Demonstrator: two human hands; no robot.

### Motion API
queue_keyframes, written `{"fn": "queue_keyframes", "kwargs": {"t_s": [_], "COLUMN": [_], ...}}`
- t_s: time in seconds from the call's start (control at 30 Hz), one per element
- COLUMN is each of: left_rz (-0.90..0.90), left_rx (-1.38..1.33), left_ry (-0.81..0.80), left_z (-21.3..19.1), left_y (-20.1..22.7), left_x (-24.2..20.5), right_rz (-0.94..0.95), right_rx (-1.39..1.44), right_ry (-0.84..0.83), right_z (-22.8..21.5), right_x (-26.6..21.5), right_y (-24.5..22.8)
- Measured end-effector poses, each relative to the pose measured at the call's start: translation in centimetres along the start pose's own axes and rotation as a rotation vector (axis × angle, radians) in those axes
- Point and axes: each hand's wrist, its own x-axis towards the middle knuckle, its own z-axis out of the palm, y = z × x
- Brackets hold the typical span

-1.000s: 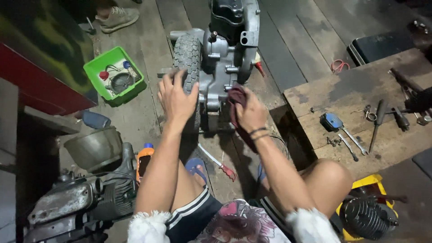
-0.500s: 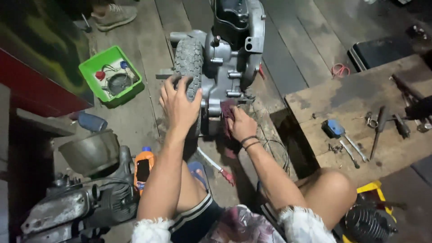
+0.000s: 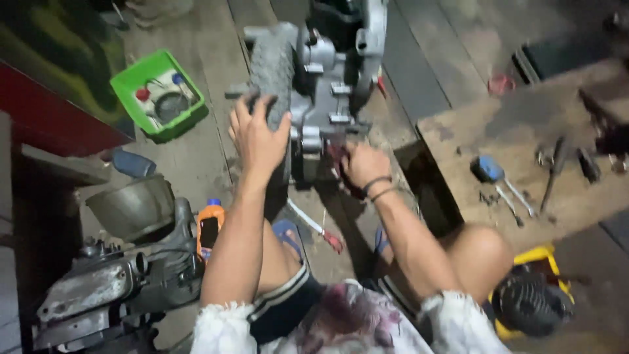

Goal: The person sits on the floor and uses a screwdriver to tighten bolts on a small engine. They then wipe the engine casing and tire with a cloth and use a hammer to tap the engine components.

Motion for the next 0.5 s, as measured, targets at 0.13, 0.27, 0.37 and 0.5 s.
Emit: {"fn": "queue_keyframes", "kwargs": {"t_s": [0.13, 0.27, 0.37, 0.5], "left_rz": [-0.013, -0.002, -0.012, -0.023], "left_rx": [-0.006, 0.034, 0.029, 0.005], "left_ry": [-0.039, -0.022, -0.068, -0.050], "left_z": [0.2, 0.4, -0.5, 0.0], "left_y": [-0.3, -0.8, -0.6, -0.3], "left_x": [-0.6, -0.3, -1.4, -0.5], "right_rz": [-0.153, -0.143, -0.018, 0.176], "right_rx": [0.040, -0.059, -0.144, 0.032], "right_ry": [0.099, 0.011, -0.146, 0.007], "right_z": [-2.1, -3.9, -6.7, -7.3], "right_x": [-1.4, -0.4, -1.9, 0.5], "right_y": [-1.5, -2.0, 1.4, 7.4]}}
